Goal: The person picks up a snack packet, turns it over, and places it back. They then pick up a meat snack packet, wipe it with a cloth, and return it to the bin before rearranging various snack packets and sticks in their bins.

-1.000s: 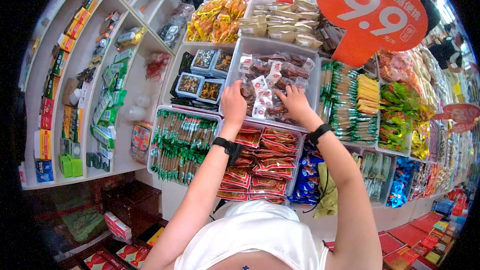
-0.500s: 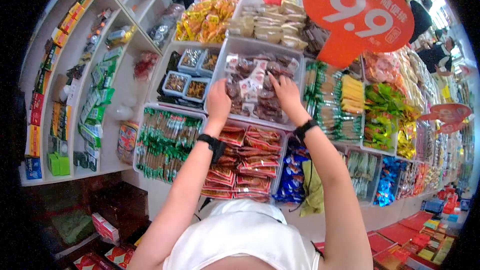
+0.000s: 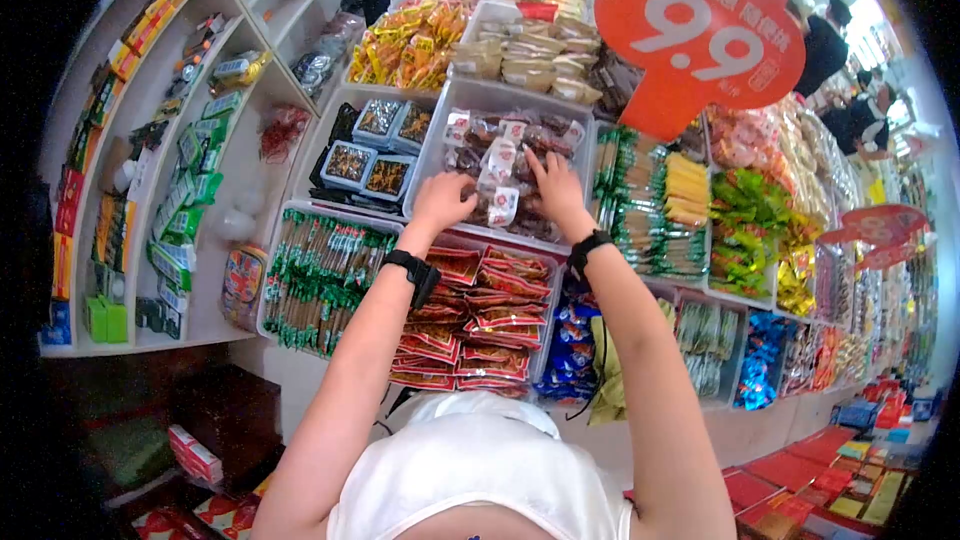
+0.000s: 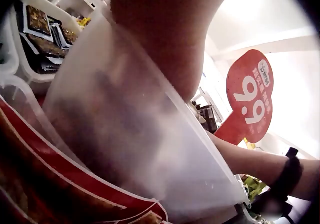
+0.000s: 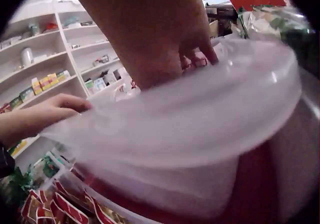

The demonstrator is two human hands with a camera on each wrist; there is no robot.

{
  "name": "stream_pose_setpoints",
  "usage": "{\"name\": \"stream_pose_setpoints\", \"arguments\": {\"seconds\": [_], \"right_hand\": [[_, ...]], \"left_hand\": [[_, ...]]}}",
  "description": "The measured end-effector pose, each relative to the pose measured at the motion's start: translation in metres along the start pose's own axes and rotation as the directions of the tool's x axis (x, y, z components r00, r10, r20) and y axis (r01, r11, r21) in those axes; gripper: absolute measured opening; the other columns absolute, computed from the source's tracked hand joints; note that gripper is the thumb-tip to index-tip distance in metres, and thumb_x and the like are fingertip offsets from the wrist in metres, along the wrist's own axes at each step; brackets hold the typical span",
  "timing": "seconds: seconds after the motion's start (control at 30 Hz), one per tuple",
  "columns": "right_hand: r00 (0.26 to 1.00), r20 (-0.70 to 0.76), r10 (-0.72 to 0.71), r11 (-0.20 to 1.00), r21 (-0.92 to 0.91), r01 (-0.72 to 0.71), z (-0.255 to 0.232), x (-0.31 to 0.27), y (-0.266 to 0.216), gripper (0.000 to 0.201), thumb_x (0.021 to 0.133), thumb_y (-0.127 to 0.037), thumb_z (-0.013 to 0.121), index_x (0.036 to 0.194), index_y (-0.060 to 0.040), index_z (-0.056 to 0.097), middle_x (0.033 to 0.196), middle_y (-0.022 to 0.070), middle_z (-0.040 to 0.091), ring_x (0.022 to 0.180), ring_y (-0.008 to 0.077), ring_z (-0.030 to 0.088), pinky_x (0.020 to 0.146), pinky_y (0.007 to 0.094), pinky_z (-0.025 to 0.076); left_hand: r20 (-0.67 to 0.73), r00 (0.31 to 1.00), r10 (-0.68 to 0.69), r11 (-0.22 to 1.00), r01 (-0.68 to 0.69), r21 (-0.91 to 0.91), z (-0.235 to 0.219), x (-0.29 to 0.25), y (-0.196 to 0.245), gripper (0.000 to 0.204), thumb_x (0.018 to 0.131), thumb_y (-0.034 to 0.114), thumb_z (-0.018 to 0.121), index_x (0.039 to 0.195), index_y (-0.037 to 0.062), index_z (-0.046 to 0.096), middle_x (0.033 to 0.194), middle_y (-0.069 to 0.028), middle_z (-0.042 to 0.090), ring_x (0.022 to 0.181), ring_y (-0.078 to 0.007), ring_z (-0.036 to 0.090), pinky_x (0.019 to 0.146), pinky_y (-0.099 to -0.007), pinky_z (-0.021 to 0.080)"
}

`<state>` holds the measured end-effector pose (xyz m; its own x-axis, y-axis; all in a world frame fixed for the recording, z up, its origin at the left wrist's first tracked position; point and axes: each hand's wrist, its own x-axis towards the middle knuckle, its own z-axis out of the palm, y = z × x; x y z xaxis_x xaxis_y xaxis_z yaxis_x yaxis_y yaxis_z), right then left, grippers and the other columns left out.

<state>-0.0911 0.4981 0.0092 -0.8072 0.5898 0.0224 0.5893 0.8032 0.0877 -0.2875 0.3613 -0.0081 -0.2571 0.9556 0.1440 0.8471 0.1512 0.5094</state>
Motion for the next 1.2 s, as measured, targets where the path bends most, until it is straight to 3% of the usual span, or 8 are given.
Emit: {"name": "stream_pose_setpoints", "arguments": {"seconds": [0.17, 0.43, 0.47, 0.6, 0.73, 0.83, 1.03, 1.2], "right_hand": [[0.993, 0.01, -0.121, 0.982, 0.146, 0.118, -0.017, -0.017, 0.008, 0.103, 0.065, -0.022, 0.082, 0.147, -0.0211, 0.019, 0.144, 0.0223, 0.03, 0.121, 0.0396, 0.043, 0.092, 0.0448, 0.045], [0.995, -0.068, -0.075, 0.986, 0.147, 0.084, -0.023, -0.03, 0.003, 0.083, 0.07, -0.015, 0.074, 0.141, -0.0166, 0.032, 0.137, 0.0197, 0.039, 0.116, 0.0369, 0.048, 0.092, 0.0439, 0.044], [0.982, -0.168, -0.083, 0.99, 0.102, 0.101, -0.022, -0.029, 0.002, 0.069, 0.072, -0.013, 0.07, 0.135, -0.014, 0.041, 0.127, 0.0161, 0.048, 0.11, 0.033, 0.052, 0.089, 0.042, 0.046], [0.974, -0.223, -0.043, 0.998, 0.035, 0.052, -0.005, -0.013, 0.007, 0.038, 0.076, -0.009, 0.061, 0.114, -0.0117, 0.056, 0.094, 0.0073, 0.057, 0.093, 0.0279, 0.056, 0.071, 0.0382, 0.05], [0.994, -0.041, 0.105, 0.977, 0.192, -0.095, 0.007, -0.001, 0.016, 0.029, 0.08, -0.005, 0.055, 0.109, -0.0082, 0.052, 0.094, 0.0144, 0.061, 0.086, 0.0373, 0.06, 0.072, 0.0444, 0.048], [0.996, -0.048, 0.074, 0.996, 0.05, -0.071, 0.016, 0.003, 0.019, 0.029, 0.078, -0.002, 0.052, 0.107, -0.0055, 0.051, 0.094, 0.016, 0.059, 0.081, 0.0365, 0.061, 0.064, 0.0447, 0.049], [0.983, -0.179, -0.049, 0.99, 0.125, 0.072, 0.006, -0.008, 0.014, 0.041, 0.075, -0.002, 0.058, 0.114, -0.0051, 0.049, 0.104, 0.0159, 0.055, 0.094, 0.035, 0.057, 0.078, 0.0439, 0.048], [0.983, -0.184, -0.022, 0.994, 0.1, 0.041, -0.02, -0.021, -0.003, 0.056, 0.073, -0.006, 0.065, 0.126, -0.0059, 0.045, 0.123, 0.019, 0.049, 0.111, 0.0359, 0.05, 0.093, 0.0417, 0.043]], "left_hand": [[0.243, 0.967, -0.071, 0.994, 0.089, -0.061, -0.009, 0.001, 0.001, 0.042, 0.074, 0.044, 0.066, 0.094, 0.0069, 0.07, 0.088, -0.0156, 0.068, 0.086, -0.0331, 0.063, 0.079, -0.0418, 0.05], [0.423, 0.904, -0.064, 0.987, 0.12, -0.107, -0.007, 0.008, -0.006, 0.042, 0.074, 0.045, 0.069, 0.087, 0.006, 0.072, 0.083, -0.0162, 0.068, 0.079, -0.0332, 0.064, 0.075, -0.0404, 0.05], [0.453, 0.888, -0.079, 0.984, 0.143, -0.109, -0.007, 0.01, -0.006, 0.042, 0.075, 0.044, 0.068, 0.089, 0.0051, 0.071, 0.086, -0.0176, 0.067, 0.081, -0.0339, 0.064, 0.076, -0.0407, 0.05], [0.337, 0.939, -0.072, 0.986, 0.117, -0.118, 0.003, 0.009, -0.012, 0.041, 0.077, 0.042, 0.067, 0.092, 0.0041, 0.07, 0.089, -0.0185, 0.067, 0.084, -0.0356, 0.063, 0.074, -0.0434, 0.049], [0.29, 0.952, -0.096, 0.98, 0.141, -0.137, 0.0, 0.005, -0.01, 0.039, 0.075, 0.043, 0.067, 0.086, 0.0055, 0.071, 0.083, -0.0165, 0.067, 0.08, -0.0348, 0.063, 0.072, -0.044, 0.05], [0.356, 0.928, -0.11, 0.977, 0.166, -0.131, -0.003, 0.009, -0.01, 0.04, 0.076, 0.044, 0.067, 0.091, 0.0075, 0.072, 0.087, -0.0154, 0.068, 0.083, -0.0335, 0.064, 0.076, -0.0421, 0.05], [0.258, 0.965, -0.046, 0.987, 0.084, -0.138, -0.003, 0.006, -0.011, 0.038, 0.077, 0.041, 0.068, 0.084, 0.0039, 0.07, 0.08, -0.0173, 0.066, 0.077, -0.0351, 0.062, 0.07, -0.0431, 0.048], [0.094, 0.979, -0.181, 0.889, 0.204, -0.41, -0.008, 0.005, -0.011, 0.036, 0.081, 0.036, 0.066, 0.085, -0.0006, 0.068, 0.079, -0.0186, 0.066, 0.075, -0.0346, 0.062, 0.066, -0.0411, 0.047]]}}
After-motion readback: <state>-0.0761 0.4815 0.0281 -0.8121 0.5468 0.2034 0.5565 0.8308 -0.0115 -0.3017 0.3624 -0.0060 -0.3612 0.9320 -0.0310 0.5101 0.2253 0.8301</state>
